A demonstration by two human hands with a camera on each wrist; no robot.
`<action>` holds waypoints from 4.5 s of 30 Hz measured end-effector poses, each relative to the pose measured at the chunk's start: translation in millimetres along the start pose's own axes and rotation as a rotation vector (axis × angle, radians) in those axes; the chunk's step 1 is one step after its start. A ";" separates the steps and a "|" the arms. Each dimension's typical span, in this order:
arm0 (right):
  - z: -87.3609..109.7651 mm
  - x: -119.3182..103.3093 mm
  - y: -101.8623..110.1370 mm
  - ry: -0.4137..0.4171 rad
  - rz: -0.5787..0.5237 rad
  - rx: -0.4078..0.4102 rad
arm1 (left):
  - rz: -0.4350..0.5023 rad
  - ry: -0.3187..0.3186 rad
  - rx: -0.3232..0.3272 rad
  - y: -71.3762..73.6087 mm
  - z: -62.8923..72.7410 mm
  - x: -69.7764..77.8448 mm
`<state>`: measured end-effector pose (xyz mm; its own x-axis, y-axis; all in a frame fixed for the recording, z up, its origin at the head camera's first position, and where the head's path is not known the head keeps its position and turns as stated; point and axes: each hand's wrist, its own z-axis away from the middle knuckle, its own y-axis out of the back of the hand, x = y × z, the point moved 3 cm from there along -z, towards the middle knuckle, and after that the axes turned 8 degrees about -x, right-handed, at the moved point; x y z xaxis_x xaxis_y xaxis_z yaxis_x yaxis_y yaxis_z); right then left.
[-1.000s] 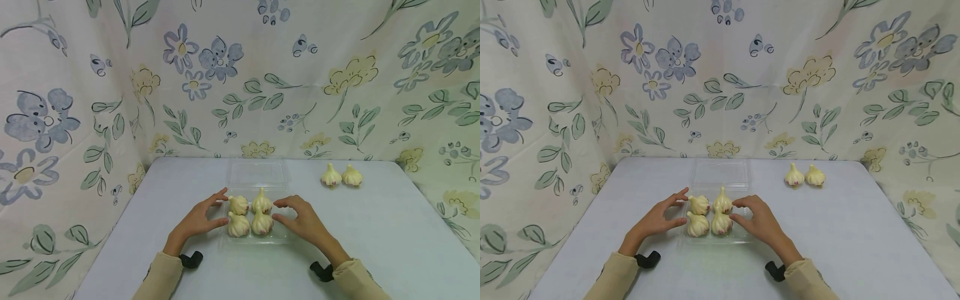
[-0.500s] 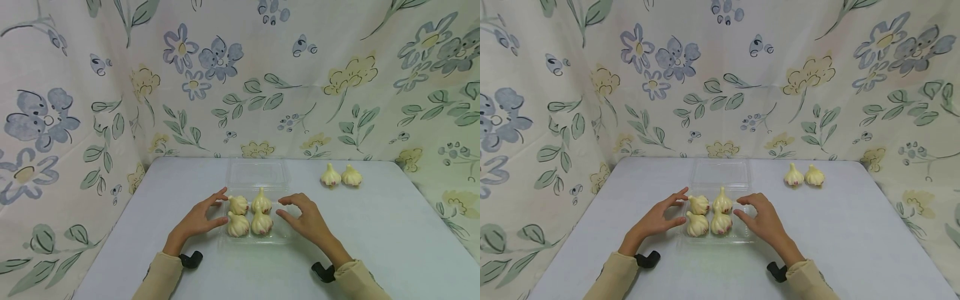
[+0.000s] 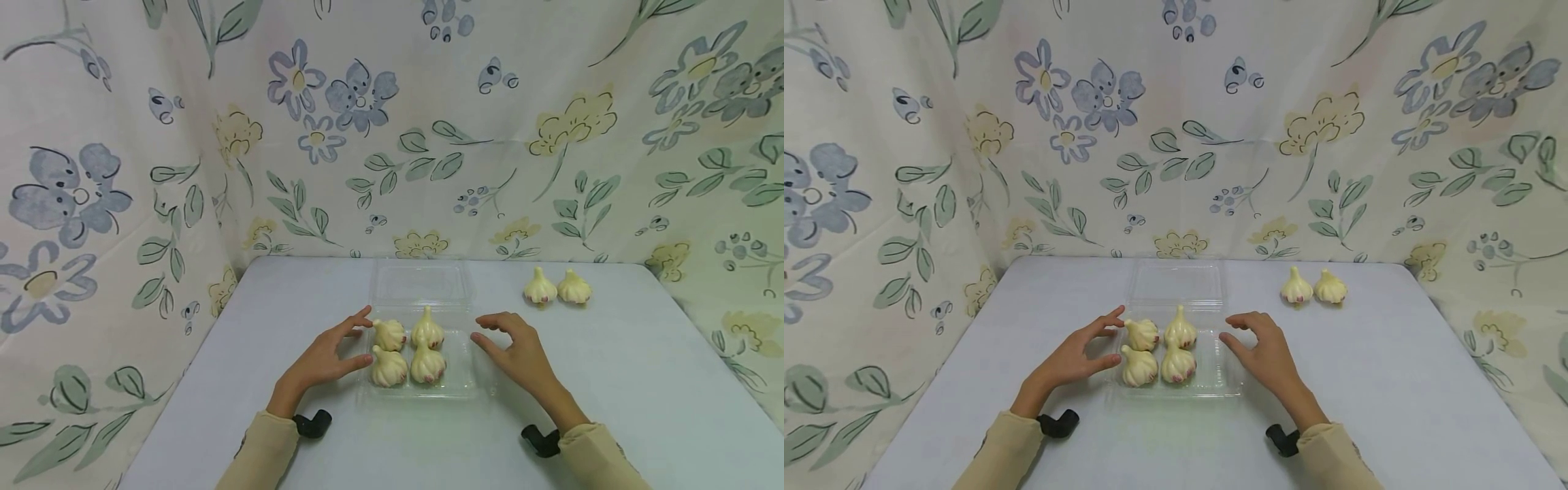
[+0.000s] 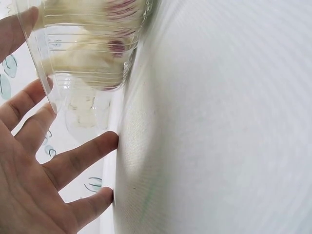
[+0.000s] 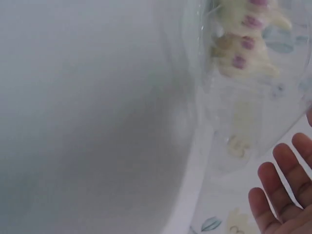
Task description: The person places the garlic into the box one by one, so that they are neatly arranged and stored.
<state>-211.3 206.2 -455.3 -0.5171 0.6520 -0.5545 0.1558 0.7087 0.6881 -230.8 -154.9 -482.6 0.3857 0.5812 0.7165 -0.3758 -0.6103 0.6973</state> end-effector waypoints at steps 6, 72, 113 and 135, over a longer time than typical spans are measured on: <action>2.8 15.9 7.4 -0.079 0.032 0.004 | -0.002 0.005 -0.001 0.3 0.2 0.5; -14.7 107.5 55.6 -0.518 0.098 0.194 | 0.006 -0.008 -0.001 -0.1 -1.2 -1.4; -32.3 137.6 57.1 -0.550 0.033 -0.098 | -0.007 0.011 -0.003 -0.9 -2.7 -0.6; -29.7 135.8 52.4 -0.578 -0.008 -0.124 | -0.006 0.014 0.001 0.3 -1.4 -1.0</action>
<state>-298.4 323.8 -480.7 0.0300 0.7124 -0.7011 0.0359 0.7002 0.7131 -232.5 -154.9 -483.1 0.3760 0.5920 0.7128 -0.3730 -0.6075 0.7013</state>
